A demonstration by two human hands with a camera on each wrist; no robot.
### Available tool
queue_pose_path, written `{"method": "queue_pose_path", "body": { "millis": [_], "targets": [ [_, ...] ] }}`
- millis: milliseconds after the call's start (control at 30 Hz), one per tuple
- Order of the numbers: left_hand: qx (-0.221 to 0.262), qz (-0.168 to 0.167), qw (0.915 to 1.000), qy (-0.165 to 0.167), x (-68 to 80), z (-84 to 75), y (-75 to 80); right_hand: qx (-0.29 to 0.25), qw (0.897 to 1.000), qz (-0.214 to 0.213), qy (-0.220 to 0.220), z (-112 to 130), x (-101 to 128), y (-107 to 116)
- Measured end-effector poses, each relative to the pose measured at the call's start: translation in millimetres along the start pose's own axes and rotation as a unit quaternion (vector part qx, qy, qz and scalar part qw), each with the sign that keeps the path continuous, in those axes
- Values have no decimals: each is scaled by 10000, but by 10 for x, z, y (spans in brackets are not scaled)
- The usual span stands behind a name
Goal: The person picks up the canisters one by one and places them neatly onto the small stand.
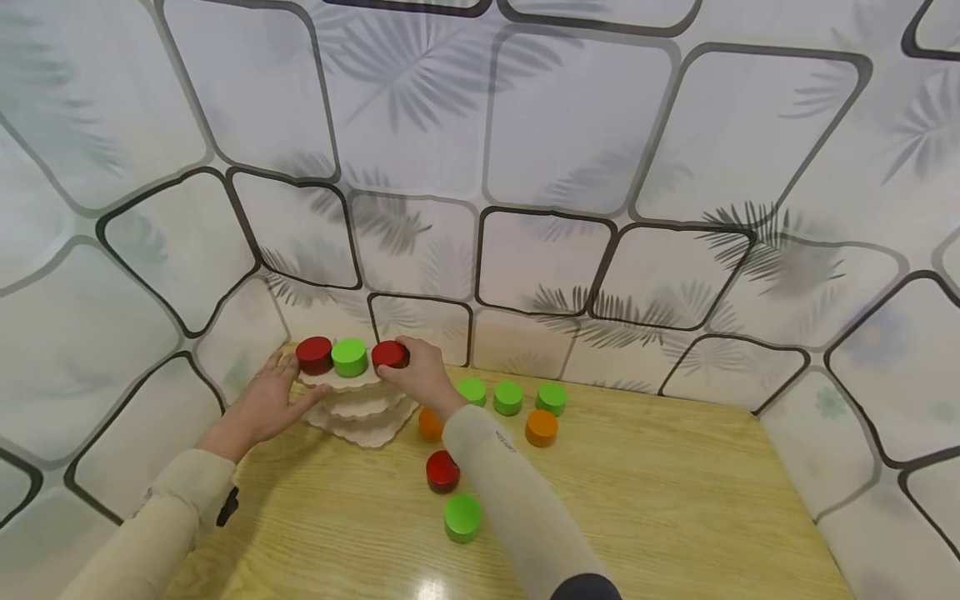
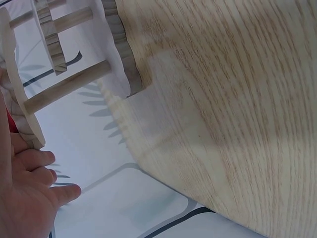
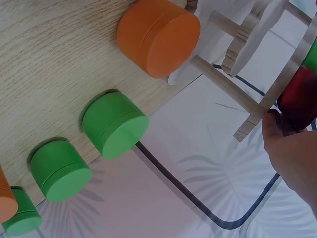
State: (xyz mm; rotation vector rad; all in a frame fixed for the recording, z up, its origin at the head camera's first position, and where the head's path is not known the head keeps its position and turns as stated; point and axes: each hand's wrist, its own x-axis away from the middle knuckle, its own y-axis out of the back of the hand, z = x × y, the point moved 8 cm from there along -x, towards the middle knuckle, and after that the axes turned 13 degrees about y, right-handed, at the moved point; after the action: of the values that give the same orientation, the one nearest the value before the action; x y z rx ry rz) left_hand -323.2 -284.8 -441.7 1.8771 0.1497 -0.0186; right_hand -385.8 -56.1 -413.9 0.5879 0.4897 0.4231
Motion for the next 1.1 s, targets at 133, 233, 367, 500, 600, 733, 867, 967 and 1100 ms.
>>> {"method": "queue_pose_path", "body": {
  "millis": [133,233,367,500,600,733,867,967,1100],
  "targets": [
    [87,19,10000,6,-3,3,-7,74,10000,18,-13,8,-12,-2],
    [129,45,9999,31,-2,12,-18,95,10000,28,6,23,-23,-15],
    [211,40,9998,26,-1,8,-27,118,9999,15,21,28,-34,-38],
    [282,-11,9996,-12,-6,4,-28,141,9999,-1,43,26,-49,-59],
    [321,-2,9995,-20,-15,10,-29,145,9999,8,51,28,-61,-72],
    [359,40,9993,1,-17,15,-37,150,9999,32,69,39,-66,-82],
    [342,63,9994,3,-22,13,-48,126,9998,33,141,53,-73,-81],
    [337,56,9994,-13,-21,7,-45,108,9998,38,180,58,-78,-81],
    [326,37,9995,0,-15,14,-41,124,9997,41,221,67,-83,-83]
  ]
}}
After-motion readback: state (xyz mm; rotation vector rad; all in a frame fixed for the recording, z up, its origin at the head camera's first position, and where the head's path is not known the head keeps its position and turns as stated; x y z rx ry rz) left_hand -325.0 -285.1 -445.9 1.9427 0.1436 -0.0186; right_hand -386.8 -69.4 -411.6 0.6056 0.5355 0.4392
